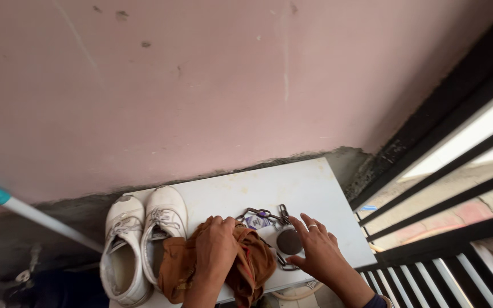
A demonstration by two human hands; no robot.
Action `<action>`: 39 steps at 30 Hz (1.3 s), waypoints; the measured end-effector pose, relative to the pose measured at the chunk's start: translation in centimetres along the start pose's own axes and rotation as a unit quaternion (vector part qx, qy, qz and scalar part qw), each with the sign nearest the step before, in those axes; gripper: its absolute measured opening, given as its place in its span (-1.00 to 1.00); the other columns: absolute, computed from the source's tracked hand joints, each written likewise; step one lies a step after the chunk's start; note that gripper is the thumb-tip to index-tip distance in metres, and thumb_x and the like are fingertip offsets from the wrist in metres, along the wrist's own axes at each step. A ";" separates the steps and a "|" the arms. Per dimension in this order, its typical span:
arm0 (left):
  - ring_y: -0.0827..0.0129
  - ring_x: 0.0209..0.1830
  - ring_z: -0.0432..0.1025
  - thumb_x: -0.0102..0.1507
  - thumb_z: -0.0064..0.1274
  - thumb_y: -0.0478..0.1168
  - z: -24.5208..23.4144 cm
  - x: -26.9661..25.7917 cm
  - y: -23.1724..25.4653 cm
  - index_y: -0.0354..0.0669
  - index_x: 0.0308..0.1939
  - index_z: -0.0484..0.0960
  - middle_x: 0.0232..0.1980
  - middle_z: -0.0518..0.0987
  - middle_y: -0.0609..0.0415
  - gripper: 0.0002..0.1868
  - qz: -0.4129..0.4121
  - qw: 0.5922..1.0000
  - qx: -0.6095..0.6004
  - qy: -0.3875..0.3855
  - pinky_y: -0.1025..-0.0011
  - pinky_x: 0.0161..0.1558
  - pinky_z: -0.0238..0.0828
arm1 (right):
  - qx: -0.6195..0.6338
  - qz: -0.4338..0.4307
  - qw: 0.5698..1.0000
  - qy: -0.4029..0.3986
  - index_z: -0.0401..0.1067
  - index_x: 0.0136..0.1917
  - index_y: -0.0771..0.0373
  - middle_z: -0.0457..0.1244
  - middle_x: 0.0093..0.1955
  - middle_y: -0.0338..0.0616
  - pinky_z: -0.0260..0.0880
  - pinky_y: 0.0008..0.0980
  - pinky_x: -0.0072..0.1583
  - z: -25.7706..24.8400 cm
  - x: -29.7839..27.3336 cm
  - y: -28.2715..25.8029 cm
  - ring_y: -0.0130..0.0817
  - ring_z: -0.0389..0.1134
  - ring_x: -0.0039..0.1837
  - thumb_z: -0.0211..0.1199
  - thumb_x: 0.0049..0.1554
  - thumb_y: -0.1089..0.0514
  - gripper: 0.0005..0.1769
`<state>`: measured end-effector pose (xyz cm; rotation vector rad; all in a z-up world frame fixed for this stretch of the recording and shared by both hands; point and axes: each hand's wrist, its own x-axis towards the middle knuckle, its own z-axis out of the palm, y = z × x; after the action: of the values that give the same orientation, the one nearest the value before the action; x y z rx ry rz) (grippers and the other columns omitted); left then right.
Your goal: The person removes various shoes from a white shoe rack and places them on the tiled floor. They handle white sneakers, black shoes, and sandals, arranging them in a line on the floor.
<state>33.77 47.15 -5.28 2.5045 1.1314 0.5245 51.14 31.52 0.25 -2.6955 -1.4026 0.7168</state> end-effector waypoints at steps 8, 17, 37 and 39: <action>0.04 -0.28 0.53 0.23 -0.03 -0.43 -8.2 -1.0 2.2 -0.24 -0.17 0.58 -0.17 0.52 -0.05 -0.87 -0.053 0.940 -0.102 0.323 0.18 -0.27 0.49 | -0.173 -0.033 0.983 -0.047 -0.37 0.68 0.01 -0.35 0.72 0.06 -0.05 0.35 0.50 3.4 3.4 -2.4 0.20 -0.28 0.68 0.43 0.06 0.04 0.21; 0.37 -0.33 0.58 0.28 -0.06 -0.54 -11.5 -3.1 1.5 -0.33 -0.10 0.54 -0.11 0.50 -0.07 -0.83 -0.058 0.882 -0.186 0.428 0.47 -0.34 0.54 | -0.160 -0.016 0.987 -0.010 -0.01 0.59 0.22 0.11 0.48 0.02 0.49 -0.08 0.22 4.1 7.7 -3.5 -0.01 0.25 0.38 0.35 0.01 0.15 -0.04; 0.23 -0.13 0.60 0.27 0.09 -0.24 -5.6 -5.6 2.4 -0.29 0.10 0.52 -0.02 0.60 -0.08 -0.66 -0.042 0.972 -0.214 0.091 0.31 -0.17 0.56 | 0.257 0.070 0.959 0.094 0.57 0.04 0.24 0.47 -0.25 0.00 0.53 -0.31 -0.15 -0.5 7.0 3.1 -0.28 0.51 -0.27 0.34 0.02 0.11 -0.69; 0.26 -0.14 0.60 0.28 0.08 -0.20 -4.7 -5.8 3.1 -0.26 0.16 0.51 0.01 0.60 -0.07 -0.61 -0.064 0.967 -0.242 0.036 0.36 -0.21 0.57 | 0.307 0.059 0.946 0.089 0.54 0.07 0.25 0.44 -0.27 0.00 0.50 -0.33 -0.23 -2.4 5.2 1.6 -0.32 0.49 -0.32 0.31 0.02 0.17 -0.68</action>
<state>30.02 41.47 -0.84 1.9940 1.0320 0.7559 55.92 35.09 -0.01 -2.2828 -0.8030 0.7400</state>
